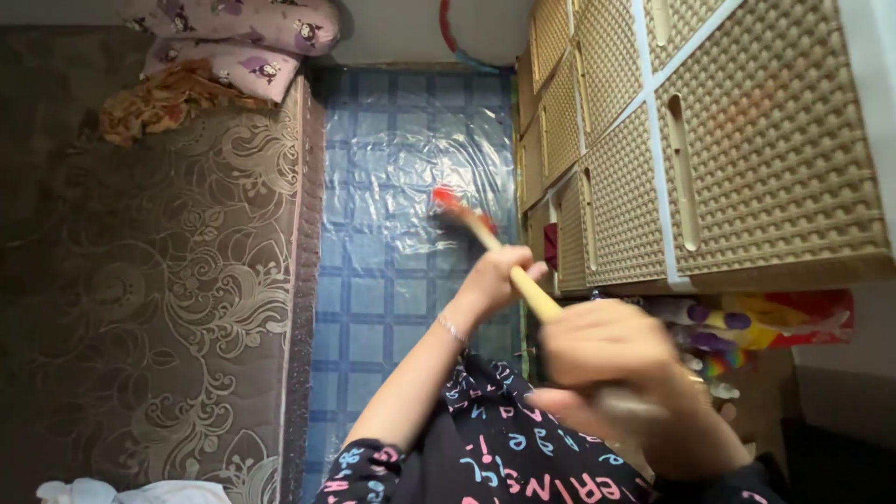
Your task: Sweeping the floor with a broom.
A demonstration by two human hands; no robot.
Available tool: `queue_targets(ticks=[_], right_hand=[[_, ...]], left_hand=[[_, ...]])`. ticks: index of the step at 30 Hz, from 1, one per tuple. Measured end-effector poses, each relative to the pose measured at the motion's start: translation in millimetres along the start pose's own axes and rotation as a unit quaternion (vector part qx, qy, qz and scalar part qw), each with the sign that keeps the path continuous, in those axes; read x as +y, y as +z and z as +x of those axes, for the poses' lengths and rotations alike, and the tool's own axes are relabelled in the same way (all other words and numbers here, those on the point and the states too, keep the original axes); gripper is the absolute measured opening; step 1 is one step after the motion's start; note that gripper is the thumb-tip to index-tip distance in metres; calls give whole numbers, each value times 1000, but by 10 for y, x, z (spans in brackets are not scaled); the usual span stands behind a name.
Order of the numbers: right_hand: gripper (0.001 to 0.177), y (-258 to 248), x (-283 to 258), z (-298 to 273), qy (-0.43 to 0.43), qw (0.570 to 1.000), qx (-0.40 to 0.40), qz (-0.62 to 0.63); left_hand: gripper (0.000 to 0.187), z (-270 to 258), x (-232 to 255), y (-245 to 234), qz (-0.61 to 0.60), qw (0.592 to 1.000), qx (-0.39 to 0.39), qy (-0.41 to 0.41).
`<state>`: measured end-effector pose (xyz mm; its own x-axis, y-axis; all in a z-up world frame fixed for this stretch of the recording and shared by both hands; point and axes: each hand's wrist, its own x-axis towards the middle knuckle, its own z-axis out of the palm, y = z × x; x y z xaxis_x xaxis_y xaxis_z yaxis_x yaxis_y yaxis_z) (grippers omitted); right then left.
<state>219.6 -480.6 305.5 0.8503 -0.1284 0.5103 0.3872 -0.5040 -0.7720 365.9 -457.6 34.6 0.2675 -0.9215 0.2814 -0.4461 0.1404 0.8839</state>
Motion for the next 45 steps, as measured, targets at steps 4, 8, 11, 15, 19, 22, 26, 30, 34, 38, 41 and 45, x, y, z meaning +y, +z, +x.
queue_targets(ticks=[4,8,11,15,19,22,26,30,34,38,41,45], right_hand=[[38,370,517,281,7,994,-84,-64],[34,268,700,379,38,997,-29,-60],[27,-32,642,384,78,996,36,29],[31,-102,909,478,109,954,140,243],[32,152,1562,499,259,904,226,254],[31,248,2181,579,304,865,270,295],[30,141,2576,677,349,851,288,267],[25,-362,2521,982,271,896,292,197],[30,-1019,2088,1224,164,905,291,265],[21,-1203,1612,1539,20,958,168,231],[30,-1079,1538,1717,27,999,36,25],[36,-907,2053,1914,-12,993,-116,-21]], left_hand=[[27,214,-556,-50,26,997,64,-36],[25,266,-621,-145,30,994,69,-80],[26,155,-426,-242,52,994,61,-76],[18,-189,-355,-464,77,988,4,-136],[15,-517,-893,-472,119,976,-11,-183],[16,-647,-1410,-437,109,965,-30,-239],[17,-560,-1720,-514,105,943,-91,-302],[18,139,-1421,-626,103,963,-92,-229],[23,1092,-835,-734,80,973,-77,-205],[32,1750,-602,-680,29,992,-8,-125],[32,2071,-846,-603,39,993,99,-41],[29,2279,-1320,-594,22,986,114,-117]])
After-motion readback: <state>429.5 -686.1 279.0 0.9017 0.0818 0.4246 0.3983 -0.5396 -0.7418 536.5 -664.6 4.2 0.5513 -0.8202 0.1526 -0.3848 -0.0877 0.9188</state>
